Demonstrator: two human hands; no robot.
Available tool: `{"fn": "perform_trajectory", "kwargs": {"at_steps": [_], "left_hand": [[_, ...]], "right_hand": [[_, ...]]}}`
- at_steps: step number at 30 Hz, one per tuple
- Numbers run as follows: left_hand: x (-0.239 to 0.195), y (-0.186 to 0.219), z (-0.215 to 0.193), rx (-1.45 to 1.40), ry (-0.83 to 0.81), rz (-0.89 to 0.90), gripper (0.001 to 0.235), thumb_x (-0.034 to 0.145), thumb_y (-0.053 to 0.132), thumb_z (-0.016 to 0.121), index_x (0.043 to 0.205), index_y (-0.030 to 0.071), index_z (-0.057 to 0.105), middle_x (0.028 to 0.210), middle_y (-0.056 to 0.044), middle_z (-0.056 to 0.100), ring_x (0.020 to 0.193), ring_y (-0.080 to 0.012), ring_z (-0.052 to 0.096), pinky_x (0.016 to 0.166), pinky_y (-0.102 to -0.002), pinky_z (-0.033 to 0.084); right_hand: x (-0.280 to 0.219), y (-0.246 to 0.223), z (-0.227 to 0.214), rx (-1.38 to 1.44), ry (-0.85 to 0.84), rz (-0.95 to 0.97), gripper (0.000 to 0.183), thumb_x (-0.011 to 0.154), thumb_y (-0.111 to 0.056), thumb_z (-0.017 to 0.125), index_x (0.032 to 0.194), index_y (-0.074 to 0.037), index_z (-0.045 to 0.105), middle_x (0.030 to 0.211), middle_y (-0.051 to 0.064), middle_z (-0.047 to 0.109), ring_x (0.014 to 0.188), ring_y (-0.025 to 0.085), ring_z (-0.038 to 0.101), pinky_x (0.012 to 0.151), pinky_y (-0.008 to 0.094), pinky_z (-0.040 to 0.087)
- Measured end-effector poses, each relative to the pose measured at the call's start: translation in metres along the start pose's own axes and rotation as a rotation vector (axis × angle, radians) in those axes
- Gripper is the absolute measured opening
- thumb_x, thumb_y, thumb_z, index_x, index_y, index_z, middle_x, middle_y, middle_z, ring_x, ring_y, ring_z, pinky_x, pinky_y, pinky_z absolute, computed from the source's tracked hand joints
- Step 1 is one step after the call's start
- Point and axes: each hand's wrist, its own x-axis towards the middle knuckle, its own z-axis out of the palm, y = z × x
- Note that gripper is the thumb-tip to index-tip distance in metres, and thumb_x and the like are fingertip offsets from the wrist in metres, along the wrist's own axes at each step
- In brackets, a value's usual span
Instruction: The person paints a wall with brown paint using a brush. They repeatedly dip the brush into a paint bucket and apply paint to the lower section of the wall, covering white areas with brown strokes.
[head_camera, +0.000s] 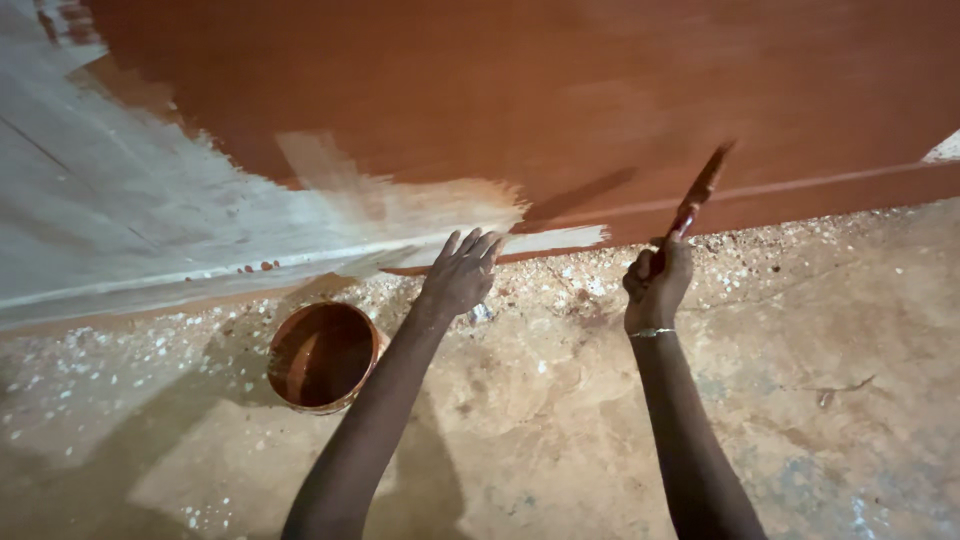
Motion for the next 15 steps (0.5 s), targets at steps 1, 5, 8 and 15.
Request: {"fn": "perform_trajectory", "kwargs": {"at_steps": [1, 5, 8, 15], "left_hand": [[0.004, 0.002, 0.0, -0.019, 0.021, 0.007, 0.066, 0.092, 0.027, 0.061, 0.153, 0.009, 0.043, 0.156, -0.01, 0.045, 0.146, -0.03, 0.038, 0.122, -0.053, 0.025], [0.019, 0.011, 0.007, 0.021, 0.116, 0.049, 0.068, 0.094, 0.027, 0.058, 0.157, 0.008, 0.039, 0.156, -0.013, 0.044, 0.146, -0.0317, 0.036, 0.122, -0.054, 0.023], [0.029, 0.017, 0.015, 0.06, 0.164, 0.101, 0.067, 0.097, 0.026, 0.054, 0.158, 0.007, 0.036, 0.159, -0.013, 0.042, 0.149, -0.0325, 0.035, 0.125, -0.054, 0.021], [0.048, 0.047, 0.008, 0.016, -0.005, 0.041, 0.067, 0.098, 0.029, 0.053, 0.159, 0.01, 0.032, 0.162, -0.012, 0.037, 0.151, -0.0309, 0.031, 0.125, -0.052, 0.017]], "right_hand": [[-0.001, 0.001, 0.003, -0.111, -0.051, 0.034, 0.023, 0.106, -0.034, 0.055, 0.094, -0.015, 0.055, 0.055, -0.005, 0.043, 0.04, 0.006, 0.03, 0.034, 0.025, 0.021], [-0.016, 0.015, 0.025, -0.504, -0.418, 0.263, 0.024, 0.105, -0.032, 0.052, 0.098, -0.01, 0.059, 0.054, -0.007, 0.04, 0.039, 0.007, 0.031, 0.033, 0.025, 0.024], [-0.02, 0.014, 0.029, -0.387, -0.641, 0.4, 0.023, 0.106, -0.03, 0.055, 0.1, -0.008, 0.06, 0.056, -0.009, 0.039, 0.043, 0.004, 0.03, 0.037, 0.022, 0.021], [0.048, -0.048, -0.031, -0.047, -0.237, 0.118, 0.022, 0.105, -0.03, 0.057, 0.1, -0.009, 0.061, 0.055, -0.006, 0.038, 0.04, 0.006, 0.027, 0.035, 0.024, 0.02]]}}
